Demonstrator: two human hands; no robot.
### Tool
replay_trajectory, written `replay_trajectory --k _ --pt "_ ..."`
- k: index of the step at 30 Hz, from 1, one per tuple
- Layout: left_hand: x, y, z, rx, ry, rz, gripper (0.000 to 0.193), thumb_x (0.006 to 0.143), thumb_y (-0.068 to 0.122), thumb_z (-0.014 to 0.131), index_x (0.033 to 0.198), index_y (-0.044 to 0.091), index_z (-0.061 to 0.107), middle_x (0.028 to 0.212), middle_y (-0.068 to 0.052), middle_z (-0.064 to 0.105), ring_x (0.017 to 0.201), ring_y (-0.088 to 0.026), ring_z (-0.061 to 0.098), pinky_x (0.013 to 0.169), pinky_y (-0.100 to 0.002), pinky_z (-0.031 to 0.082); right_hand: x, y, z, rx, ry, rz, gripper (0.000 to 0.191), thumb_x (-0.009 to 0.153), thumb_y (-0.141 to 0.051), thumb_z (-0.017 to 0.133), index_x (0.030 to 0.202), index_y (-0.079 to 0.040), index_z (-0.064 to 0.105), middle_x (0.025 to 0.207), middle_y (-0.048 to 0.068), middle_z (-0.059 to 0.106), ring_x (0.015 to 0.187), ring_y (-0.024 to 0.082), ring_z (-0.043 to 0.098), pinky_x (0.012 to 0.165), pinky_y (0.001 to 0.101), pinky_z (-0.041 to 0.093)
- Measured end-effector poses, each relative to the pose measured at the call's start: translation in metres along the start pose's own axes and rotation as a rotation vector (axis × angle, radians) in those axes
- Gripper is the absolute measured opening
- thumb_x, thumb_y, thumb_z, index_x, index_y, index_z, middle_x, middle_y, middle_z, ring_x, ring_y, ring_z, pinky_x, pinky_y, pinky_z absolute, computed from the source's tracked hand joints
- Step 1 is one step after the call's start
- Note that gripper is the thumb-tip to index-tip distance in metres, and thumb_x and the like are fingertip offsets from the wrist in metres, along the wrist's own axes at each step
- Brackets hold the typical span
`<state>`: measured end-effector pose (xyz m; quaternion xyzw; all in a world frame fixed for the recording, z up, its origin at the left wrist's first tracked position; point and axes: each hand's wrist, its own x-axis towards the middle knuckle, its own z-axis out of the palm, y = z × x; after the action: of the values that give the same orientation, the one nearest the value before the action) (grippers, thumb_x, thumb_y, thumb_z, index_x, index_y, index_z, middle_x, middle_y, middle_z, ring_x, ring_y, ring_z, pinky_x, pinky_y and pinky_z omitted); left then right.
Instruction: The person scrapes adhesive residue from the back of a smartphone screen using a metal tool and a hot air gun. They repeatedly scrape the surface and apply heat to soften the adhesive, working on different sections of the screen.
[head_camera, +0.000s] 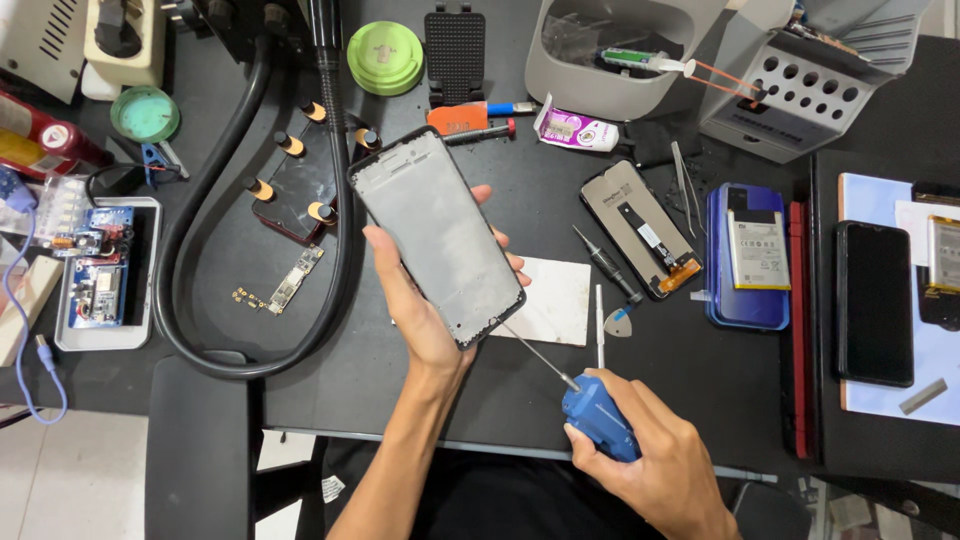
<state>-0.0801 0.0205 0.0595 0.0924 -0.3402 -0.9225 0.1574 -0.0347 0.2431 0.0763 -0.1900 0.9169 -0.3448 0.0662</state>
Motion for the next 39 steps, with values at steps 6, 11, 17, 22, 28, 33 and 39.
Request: replay_trajectory --k 6,11,17,22,28,33,39 --pt "-0.007 -0.002 0.001 0.028 0.046 0.091 0.104 0.096 0.08 0.025 0.145 -0.009 0.05 0.097 -0.015 0.064 0.082 -0.025 0.069 0.077 -0.042 0.06 -0.001 -0.001 0.003 0.01 -0.006 0.016 0.052 0.07 -0.024 0.084 0.116 -0.007 0.068 0.088 0.011 0.072 0.071 0.024 0.076 0.061 0.0343 0.061" --pt "-0.008 -0.002 0.001 -0.019 0.045 0.112 0.104 0.097 0.079 0.026 0.147 -0.009 0.048 0.098 -0.015 0.063 0.082 -0.025 0.068 0.078 -0.041 0.059 -0.002 -0.001 0.005 0.009 -0.037 0.022 0.053 0.07 -0.025 0.084 0.117 -0.007 0.068 0.088 0.01 0.073 0.071 0.024 0.077 0.06 0.0333 0.062" --pt "-0.009 -0.003 0.001 0.003 0.053 0.118 0.105 0.096 0.08 0.026 0.147 -0.009 0.048 0.097 -0.015 0.063 0.081 -0.025 0.067 0.077 -0.042 0.059 -0.002 0.0 0.006 0.014 -0.062 0.036 0.053 0.07 -0.025 0.084 0.116 -0.006 0.068 0.087 0.011 0.072 0.069 0.023 0.076 0.058 0.0334 0.062" --pt "-0.009 -0.005 0.001 -0.025 0.042 0.119 0.105 0.096 0.08 0.026 0.148 -0.008 0.047 0.098 -0.015 0.063 0.083 -0.025 0.067 0.079 -0.042 0.058 -0.002 -0.002 0.002 0.02 -0.062 0.025 0.052 0.07 -0.024 0.084 0.117 -0.007 0.068 0.086 0.01 0.072 0.069 0.024 0.076 0.059 0.0341 0.061" --pt "-0.01 -0.007 0.002 -0.04 0.018 0.122 0.105 0.096 0.08 0.027 0.149 -0.008 0.046 0.1 -0.015 0.063 0.085 -0.025 0.067 0.081 -0.042 0.057 -0.003 -0.002 0.0 0.016 -0.033 -0.001 0.052 0.07 -0.025 0.083 0.117 -0.007 0.068 0.086 0.01 0.071 0.07 0.025 0.076 0.061 0.0347 0.061" --pt "-0.011 -0.008 0.001 -0.03 0.016 0.132 0.104 0.097 0.08 0.029 0.149 -0.008 0.046 0.101 -0.015 0.063 0.086 -0.024 0.066 0.082 -0.041 0.057 -0.003 -0.003 -0.001 0.013 -0.067 0.019 0.054 0.07 -0.025 0.083 0.118 -0.008 0.068 0.085 0.01 0.071 0.07 0.025 0.076 0.061 0.0353 0.061" --pt "-0.011 -0.009 -0.001 -0.016 0.006 0.123 0.104 0.095 0.08 0.029 0.148 -0.008 0.046 0.101 -0.015 0.064 0.087 -0.023 0.067 0.082 -0.04 0.058 -0.005 -0.002 -0.003 0.024 -0.113 0.028 0.057 0.068 -0.025 0.084 0.12 -0.009 0.067 0.088 0.009 0.072 0.07 0.025 0.077 0.061 0.0349 0.062"
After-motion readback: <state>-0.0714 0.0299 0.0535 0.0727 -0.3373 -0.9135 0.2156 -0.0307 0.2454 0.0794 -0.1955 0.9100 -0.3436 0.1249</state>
